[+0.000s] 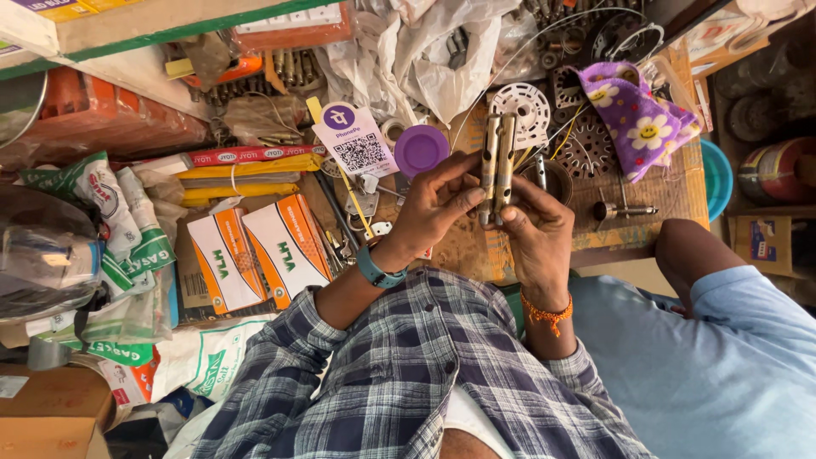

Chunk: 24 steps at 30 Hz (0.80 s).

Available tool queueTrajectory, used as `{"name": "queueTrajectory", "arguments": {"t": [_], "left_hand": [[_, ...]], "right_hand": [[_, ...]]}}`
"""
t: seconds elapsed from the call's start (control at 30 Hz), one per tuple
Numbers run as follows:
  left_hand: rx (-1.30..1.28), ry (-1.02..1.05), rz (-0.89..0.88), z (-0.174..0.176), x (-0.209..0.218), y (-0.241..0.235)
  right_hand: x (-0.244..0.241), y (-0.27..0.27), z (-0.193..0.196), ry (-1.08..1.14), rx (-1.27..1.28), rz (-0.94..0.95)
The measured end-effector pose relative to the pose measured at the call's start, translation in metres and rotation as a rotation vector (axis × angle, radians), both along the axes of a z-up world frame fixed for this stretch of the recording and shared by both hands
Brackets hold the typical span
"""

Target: The person works on a motor stator and cylindrical metal parts in a workshop. They use a hammer to tap the stator, then handle and compare two metal cylinders on a cluttered workbench.

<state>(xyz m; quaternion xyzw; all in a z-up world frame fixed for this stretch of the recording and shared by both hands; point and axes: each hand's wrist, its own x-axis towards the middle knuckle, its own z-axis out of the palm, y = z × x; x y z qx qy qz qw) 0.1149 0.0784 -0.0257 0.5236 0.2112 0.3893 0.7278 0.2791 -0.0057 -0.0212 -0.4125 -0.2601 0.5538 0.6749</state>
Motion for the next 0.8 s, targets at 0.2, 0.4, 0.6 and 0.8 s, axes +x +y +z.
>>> {"name": "queueTrajectory", "arguments": {"t": [0.2,0.4,0.6,0.8], "left_hand": [[-0.175,-0.017,-0.038,-0.009,-0.001,0.004],[-0.448,-0.161,-0.103,-0.013,-0.018,-0.003],[-0.517,-0.247,-0.08,-0.013,-0.041,-0.004],[-0.489,-0.215,0.069,-0.017,-0.059,-0.007]], "right_hand": [[0.007,-0.001,-0.021,0.015,-0.029,0.024],[0.066,0.033,-0.056,-0.078,-0.053,-0.214],[0.18,0.167,-0.117,-0.659,-0.225,-0.31],[0.247,0.287,-0.204,-1.458,-0.153,-0.429]]}}
